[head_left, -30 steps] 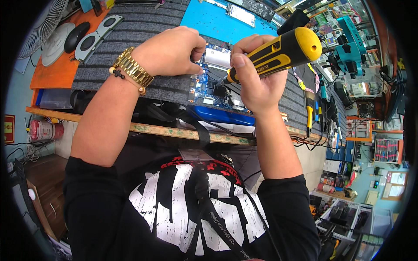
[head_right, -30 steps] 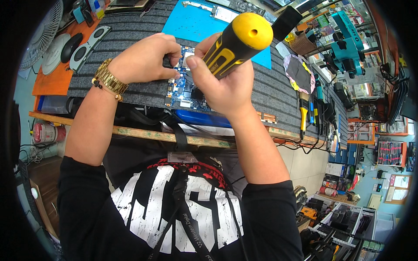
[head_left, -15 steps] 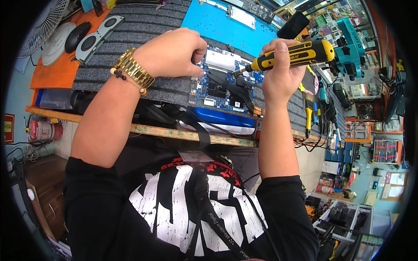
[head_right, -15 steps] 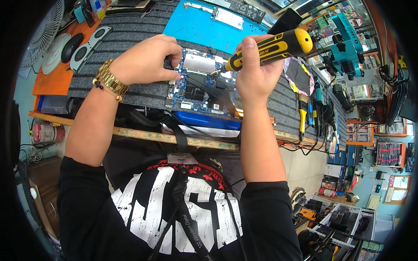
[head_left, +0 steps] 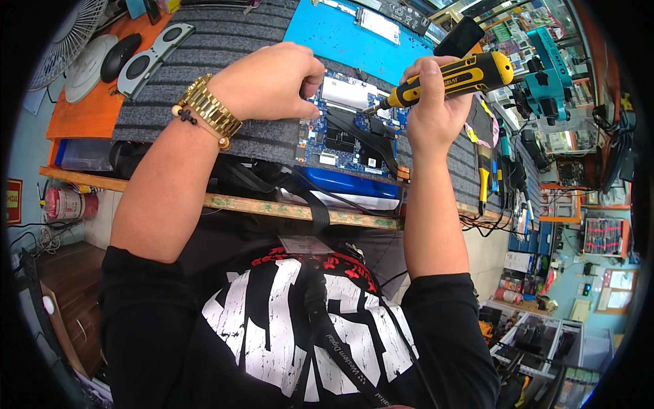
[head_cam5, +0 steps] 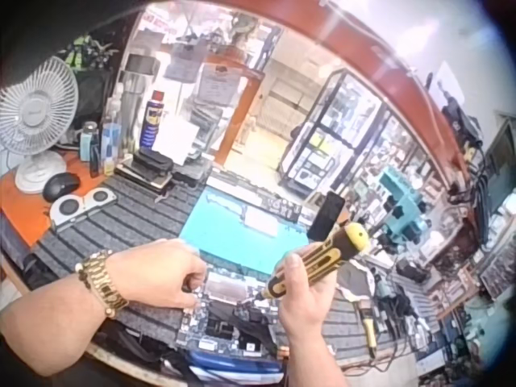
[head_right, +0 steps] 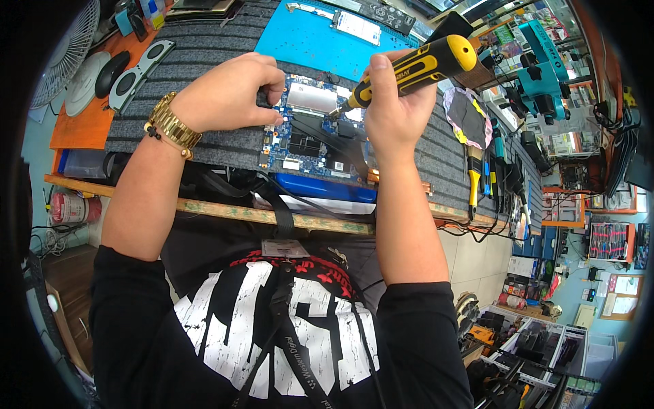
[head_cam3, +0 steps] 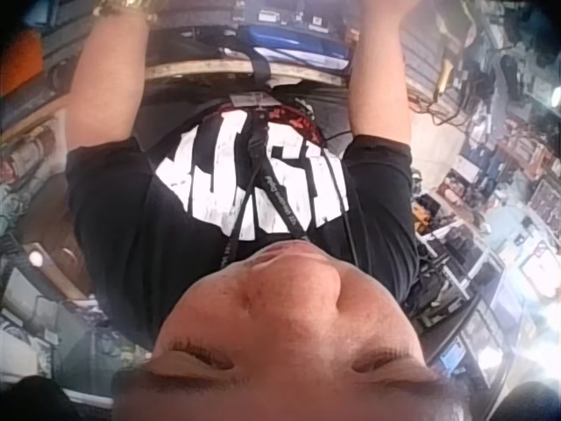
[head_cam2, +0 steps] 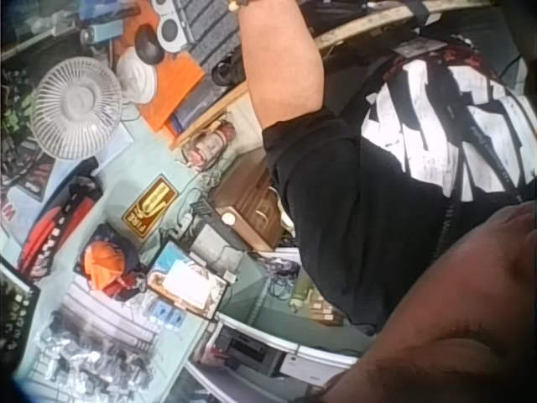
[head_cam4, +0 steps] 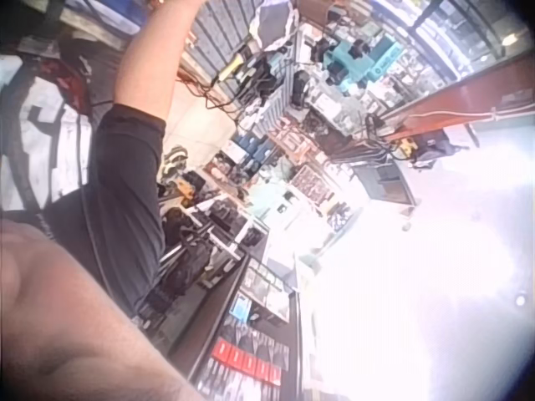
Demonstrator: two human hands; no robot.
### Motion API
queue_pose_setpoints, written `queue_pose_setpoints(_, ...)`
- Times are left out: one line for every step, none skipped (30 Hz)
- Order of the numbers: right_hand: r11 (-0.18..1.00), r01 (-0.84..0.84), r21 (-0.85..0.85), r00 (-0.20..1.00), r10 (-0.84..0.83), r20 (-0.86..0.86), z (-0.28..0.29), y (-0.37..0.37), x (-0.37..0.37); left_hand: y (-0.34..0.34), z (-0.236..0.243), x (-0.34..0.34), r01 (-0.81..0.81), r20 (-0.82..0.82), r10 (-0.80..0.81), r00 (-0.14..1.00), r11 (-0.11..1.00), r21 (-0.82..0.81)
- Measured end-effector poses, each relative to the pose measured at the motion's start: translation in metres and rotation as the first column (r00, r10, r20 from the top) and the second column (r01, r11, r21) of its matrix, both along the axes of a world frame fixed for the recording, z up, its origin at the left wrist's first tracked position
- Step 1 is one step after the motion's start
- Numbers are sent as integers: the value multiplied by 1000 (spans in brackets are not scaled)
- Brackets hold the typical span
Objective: The person wipes a circuit board with a cloth, cleans a copper component with the cloth, and then places the board into a blue testing jig. They apply a substance from a syringe to the board, position a cooling component onto it, and secure the parts using a powered screwdriver.
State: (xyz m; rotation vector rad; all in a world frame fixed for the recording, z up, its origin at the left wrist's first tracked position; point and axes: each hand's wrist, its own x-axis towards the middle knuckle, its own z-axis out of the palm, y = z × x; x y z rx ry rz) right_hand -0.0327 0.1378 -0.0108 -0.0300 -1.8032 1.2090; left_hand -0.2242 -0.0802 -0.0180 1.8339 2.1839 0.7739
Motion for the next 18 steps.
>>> queue_pose_setpoints(1000, -2, -1, 1000, 2, -2, 0, -1, -1, 0, -1, -1, 5, -6, -5, 1000, 1000, 12)
queue_pose_setpoints(1000, -3, -2, 1000, 3, -3, 1, -3, -2, 0, -1, -1, 6, -5, -6, 1000, 1000, 13)
queue_pose_setpoints(1000, -4, -3, 1000, 4, -3, 2, -5, -2, 0, -1, -1, 5, -6, -5, 1000, 1000, 7)
queue_pose_setpoints(1000, -5, 15, 1000, 5, 14, 4, -8, -2, 0, -2, -1, 3, -8, -3, 1000, 1000, 0)
queue_pose_setpoints(999, -6, 33, 999, 5, 32, 5, -11, -2, 0, -1, -1, 3, -8, -3, 1000, 1000, 0)
queue_pose_setpoints(999, -4, 32, 999, 3, 32, 5, -12, -2, 0, 0, 0, 0, -2, 0, 1000, 1000, -4)
queue_pose_setpoints(999, -6, 43, 999, 4, 37, 5, -13, -3, 0, 0, 0, -3, 4, 3, 1000, 1000, -8)
queue_pose_setpoints(999, -7, 54, 999, 5, 41, 5, -14, -4, 0, -1, 1, -1, 6, 1, 1000, 1000, -9)
queue_pose_setpoints(999, -6, 48, 999, 5, 34, 5, -16, -6, -1, -2, 0, -2, 2, 2, 1000, 1000, 5)
queue_pose_setpoints(999, -5, 50, 999, 3, 34, 7, -18, -6, -2, -2, 0, -4, -2, 4, 1000, 1000, 19)
queue_pose_setpoints(999, -18, 50, 998, 15, 63, 9, -19, -6, -1, -1, 1, -3, -2, 3, 1000, 1000, 20)
queue_pose_setpoints(998, -33, 49, 996, 28, 90, 10, -21, -6, -1, 0, 1, -2, 7, 2, 1000, 1000, 2)
queue_pose_setpoints(998, -36, 50, 997, 32, 76, 10, -21, -7, -1, 2, 1, -2, 16, 2, 1000, 1000, -17)
queue_pose_setpoints(998, -35, 51, 997, 31, 74, 10, -20, -7, -1, 2, 1, -2, 15, 2, 1000, 1000, -17)
queue_pose_setpoints(998, -40, 57, 995, 34, 89, 11, -19, -5, -1, 1, 0, 6, 26, -7, 1000, 1000, 8)
queue_pose_setpoints(997, -43, 62, 994, 37, 103, 11, -17, -4, 0, 1, 0, 15, 37, -16, 999, 999, 33)
queue_pose_setpoints(997, -39, 64, 995, 33, 98, 10, -14, -2, 0, 0, 0, 19, 31, -20, 999, 999, 34)
queue_pose_setpoints(1000, 1, 3, 999, -1, 41, 8, -12, -3, -1, 2, 0, 16, 31, -17, 999, 999, 33)
